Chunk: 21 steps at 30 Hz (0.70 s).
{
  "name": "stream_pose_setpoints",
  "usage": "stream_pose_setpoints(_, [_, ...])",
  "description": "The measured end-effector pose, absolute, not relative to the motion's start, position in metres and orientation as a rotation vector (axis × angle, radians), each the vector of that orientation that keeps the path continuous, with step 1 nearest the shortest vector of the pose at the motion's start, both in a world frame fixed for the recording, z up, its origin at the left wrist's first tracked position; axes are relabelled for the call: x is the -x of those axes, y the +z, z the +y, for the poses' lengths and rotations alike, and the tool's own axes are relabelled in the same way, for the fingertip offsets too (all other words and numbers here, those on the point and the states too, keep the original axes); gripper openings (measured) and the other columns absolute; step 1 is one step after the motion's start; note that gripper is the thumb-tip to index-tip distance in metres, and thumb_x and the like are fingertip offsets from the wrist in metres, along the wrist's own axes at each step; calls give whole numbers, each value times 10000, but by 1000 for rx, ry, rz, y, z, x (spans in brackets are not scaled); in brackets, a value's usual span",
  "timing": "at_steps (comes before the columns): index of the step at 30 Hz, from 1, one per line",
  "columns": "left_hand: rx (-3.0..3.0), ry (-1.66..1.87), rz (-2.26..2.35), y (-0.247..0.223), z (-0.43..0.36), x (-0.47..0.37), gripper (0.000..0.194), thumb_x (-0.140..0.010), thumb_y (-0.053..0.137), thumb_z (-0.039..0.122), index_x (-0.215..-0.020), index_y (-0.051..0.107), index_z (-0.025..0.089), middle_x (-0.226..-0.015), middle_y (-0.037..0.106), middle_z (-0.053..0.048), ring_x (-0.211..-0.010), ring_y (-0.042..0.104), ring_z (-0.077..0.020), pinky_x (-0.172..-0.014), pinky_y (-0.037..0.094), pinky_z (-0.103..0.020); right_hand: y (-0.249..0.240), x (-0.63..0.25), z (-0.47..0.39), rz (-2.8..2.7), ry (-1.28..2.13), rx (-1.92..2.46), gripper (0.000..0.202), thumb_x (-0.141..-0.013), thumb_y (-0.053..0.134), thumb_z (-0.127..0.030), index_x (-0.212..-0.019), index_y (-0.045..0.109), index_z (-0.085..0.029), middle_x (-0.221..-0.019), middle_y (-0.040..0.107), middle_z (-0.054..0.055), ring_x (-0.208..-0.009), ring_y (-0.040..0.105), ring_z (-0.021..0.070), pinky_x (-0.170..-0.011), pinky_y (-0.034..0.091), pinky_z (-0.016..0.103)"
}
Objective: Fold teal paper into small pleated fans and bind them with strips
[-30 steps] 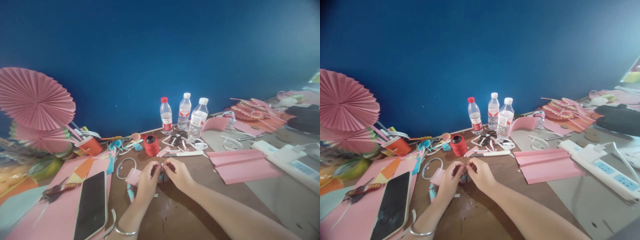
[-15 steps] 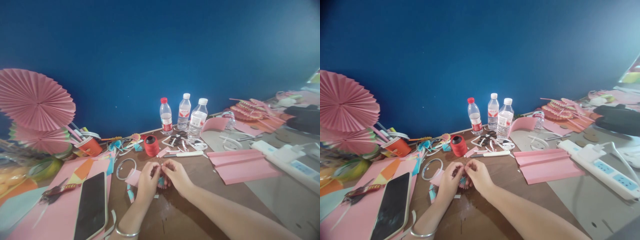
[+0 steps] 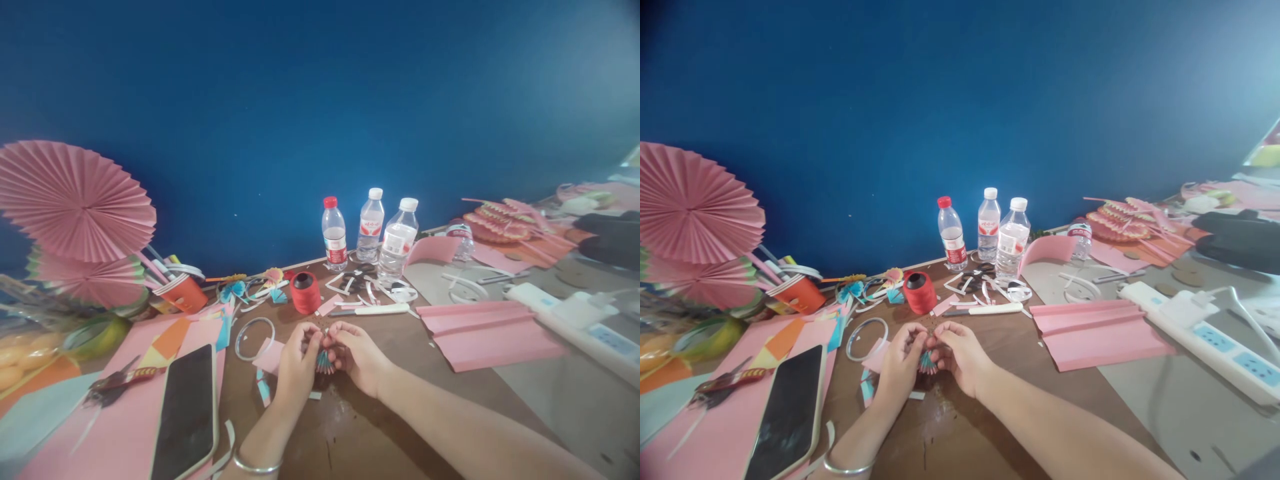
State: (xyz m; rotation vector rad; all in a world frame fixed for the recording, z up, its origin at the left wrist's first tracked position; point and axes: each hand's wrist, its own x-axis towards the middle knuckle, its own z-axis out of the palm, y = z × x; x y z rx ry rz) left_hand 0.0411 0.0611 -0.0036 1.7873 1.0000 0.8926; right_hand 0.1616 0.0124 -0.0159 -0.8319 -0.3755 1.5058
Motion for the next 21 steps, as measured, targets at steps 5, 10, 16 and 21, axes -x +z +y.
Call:
stream_pose_setpoints(5, [-1755,887,973,-4,61,-40,183,-822,448,345,-797,515,176,-683,611,-7,-633,593,-160,-572,446,-252,-15,-162,12,-367,1564,760,203,-672,658,-297,-730,503,-179,-628,573,-39,-448,499,58,-404,299,161])
stream_pose_setpoints(10, [-1722,920,969,-6,63,-40,162,-820,460,321,-770,512,176,-638,575,15,-603,561,-135,-565,435,-230,-17,-160,13,-447,1514,736,151,-705,602,-251,-798,499,-193,-702,574,-30,-469,499,61,-423,323,167])
stream_pose_setpoints(16, [-1542,886,983,-8,63,-42,170,-819,453,355,-774,468,192,-544,430,74,-409,395,-74,-364,324,-167,-5,-172,6,-1043,1046,1006,467,-613,479,-35,-1022,521,-256,-1108,525,16,-552,491,61,-517,417,214])
stream_pose_setpoints(21, [-1512,886,979,-6,63,-42,148,-825,448,342,-808,464,196,-538,445,74,-430,409,-79,-376,322,-163,7,-183,2,-1586,775,1048,497,-644,454,15,-1045,590,-246,-1179,520,37,-882,547,139,-670,451,236])
